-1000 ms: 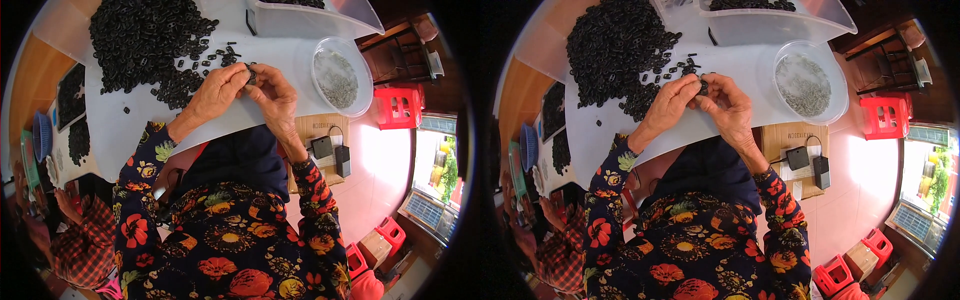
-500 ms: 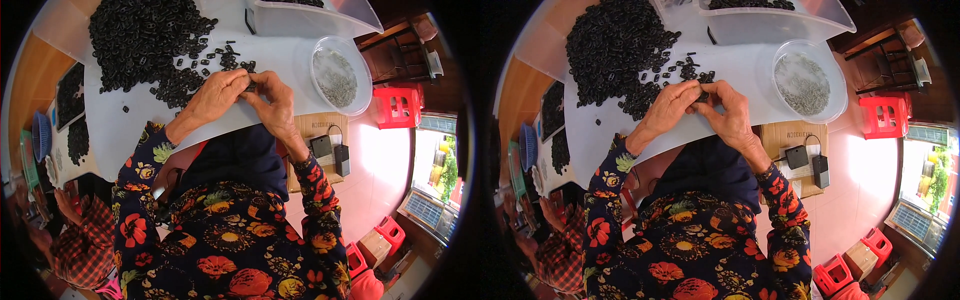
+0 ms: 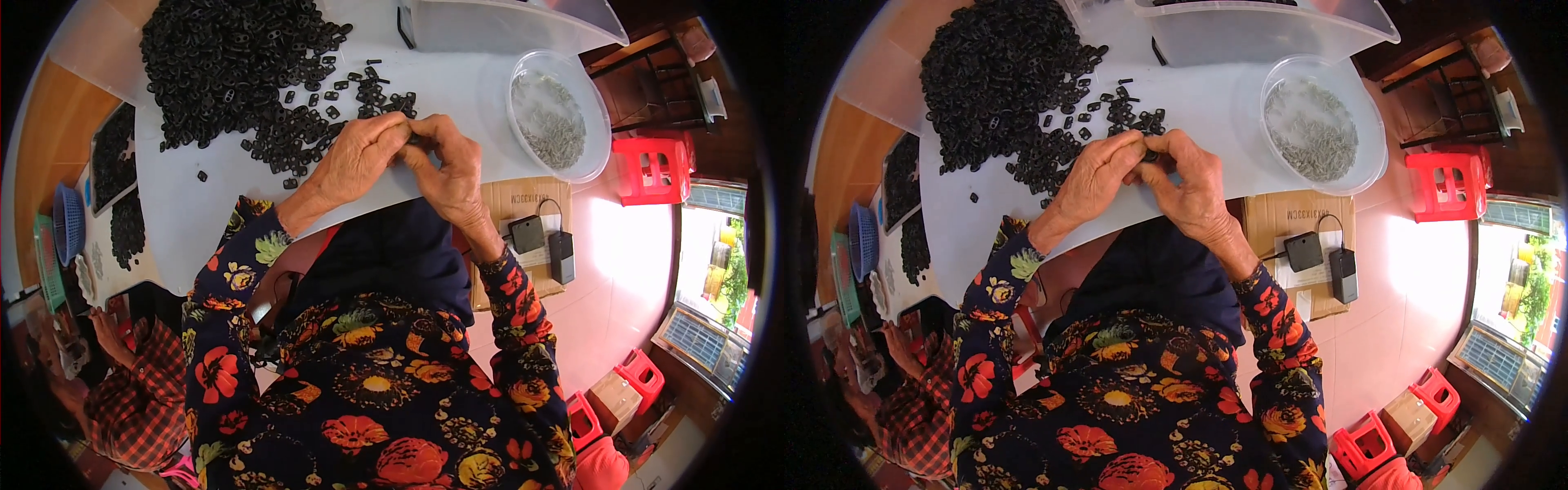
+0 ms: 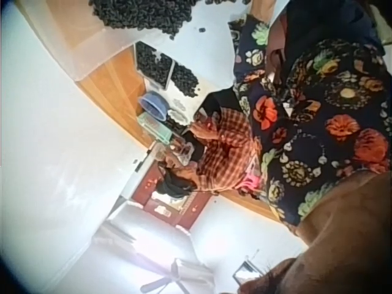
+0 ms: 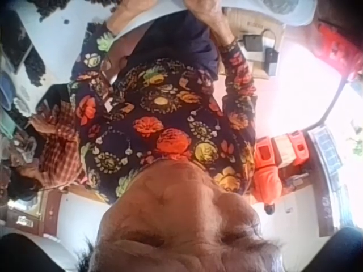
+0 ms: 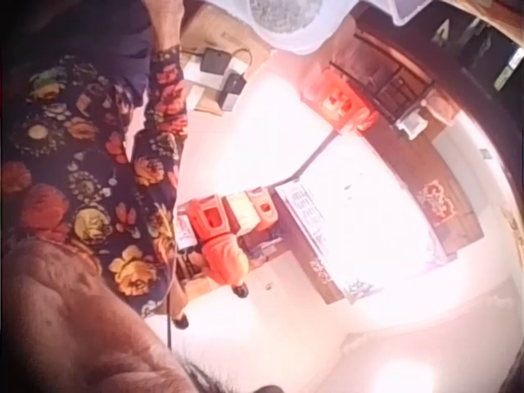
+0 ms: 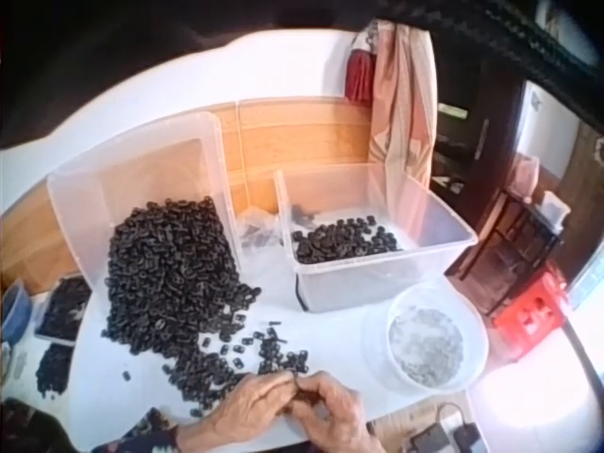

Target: The person assembles plastic components by picking up plastic pieces and inserting metal pins into them by hand.

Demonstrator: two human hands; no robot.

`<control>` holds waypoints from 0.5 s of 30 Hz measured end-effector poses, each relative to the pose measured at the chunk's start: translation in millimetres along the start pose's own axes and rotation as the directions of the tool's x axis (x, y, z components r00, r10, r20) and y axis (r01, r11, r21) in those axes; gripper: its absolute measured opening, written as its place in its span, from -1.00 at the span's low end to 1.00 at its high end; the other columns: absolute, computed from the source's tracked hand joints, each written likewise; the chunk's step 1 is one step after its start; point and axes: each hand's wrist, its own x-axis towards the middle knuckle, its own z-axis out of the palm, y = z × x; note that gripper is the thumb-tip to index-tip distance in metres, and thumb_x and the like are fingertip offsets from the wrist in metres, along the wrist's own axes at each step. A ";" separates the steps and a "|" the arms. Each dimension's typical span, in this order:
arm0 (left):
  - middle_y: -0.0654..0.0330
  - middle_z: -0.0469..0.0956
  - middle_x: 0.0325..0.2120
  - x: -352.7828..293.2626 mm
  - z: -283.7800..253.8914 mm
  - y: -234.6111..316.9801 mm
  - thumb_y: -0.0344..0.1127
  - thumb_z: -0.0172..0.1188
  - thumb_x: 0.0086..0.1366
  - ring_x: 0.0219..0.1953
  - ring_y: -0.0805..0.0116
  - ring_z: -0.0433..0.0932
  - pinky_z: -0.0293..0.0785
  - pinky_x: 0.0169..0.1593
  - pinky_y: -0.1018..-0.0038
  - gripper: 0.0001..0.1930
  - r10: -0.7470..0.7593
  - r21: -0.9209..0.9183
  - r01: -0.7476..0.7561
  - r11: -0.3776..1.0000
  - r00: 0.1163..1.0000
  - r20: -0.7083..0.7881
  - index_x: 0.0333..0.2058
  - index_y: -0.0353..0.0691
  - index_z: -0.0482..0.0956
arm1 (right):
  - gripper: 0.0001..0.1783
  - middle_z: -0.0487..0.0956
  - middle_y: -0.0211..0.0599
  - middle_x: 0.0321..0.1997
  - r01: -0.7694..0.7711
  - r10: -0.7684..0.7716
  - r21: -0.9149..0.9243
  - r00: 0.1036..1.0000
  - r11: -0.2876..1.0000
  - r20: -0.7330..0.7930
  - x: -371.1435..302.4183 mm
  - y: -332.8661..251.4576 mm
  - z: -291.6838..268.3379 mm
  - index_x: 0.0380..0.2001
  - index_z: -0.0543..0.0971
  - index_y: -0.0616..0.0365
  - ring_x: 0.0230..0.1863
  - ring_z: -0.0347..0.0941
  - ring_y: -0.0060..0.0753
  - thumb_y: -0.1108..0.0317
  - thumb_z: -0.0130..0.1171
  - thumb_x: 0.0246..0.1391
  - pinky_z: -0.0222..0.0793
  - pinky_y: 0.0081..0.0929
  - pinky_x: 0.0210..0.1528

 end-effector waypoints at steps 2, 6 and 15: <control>0.27 0.29 -0.68 1.1 1.6 0.7 -0.17 -0.11 0.38 -0.58 0.48 0.26 0.27 -0.46 0.51 -0.68 0.015 -0.020 -0.015 1.000 1.000 0.017 -0.43 -0.32 0.38 | -0.76 0.59 -0.25 -0.50 -0.009 0.011 0.066 1.000 0.998 -0.024 -2.0 2.6 -1.2 -0.30 0.47 0.28 -0.49 0.53 -0.52 0.56 0.27 -0.08 0.43 -0.59 -0.39; 0.27 0.29 -0.68 0.3 -2.4 -4.2 -0.15 -0.11 0.39 -0.57 0.50 0.26 0.27 -0.45 0.52 -0.66 -0.016 -0.057 0.017 0.998 1.000 0.018 -0.44 -0.32 0.37 | -0.76 0.58 -0.32 -0.52 0.045 -0.045 0.034 0.999 0.998 -0.017 2.1 1.7 -1.0 -0.31 0.49 0.24 -0.49 0.50 -0.58 0.53 0.30 -0.09 0.41 -0.61 -0.42; 0.30 0.24 -0.68 4.8 -7.7 -0.5 -0.18 -0.11 0.39 -0.58 0.52 0.21 0.23 -0.48 0.52 -0.67 0.004 -0.010 -0.004 1.000 0.999 0.050 -0.49 -0.29 0.30 | -0.69 0.47 -0.43 -0.61 -0.022 0.021 -0.008 1.000 1.000 -0.018 2.1 2.2 -2.3 -0.31 0.52 0.22 -0.56 0.34 -0.67 0.47 0.39 -0.16 0.31 -0.67 -0.50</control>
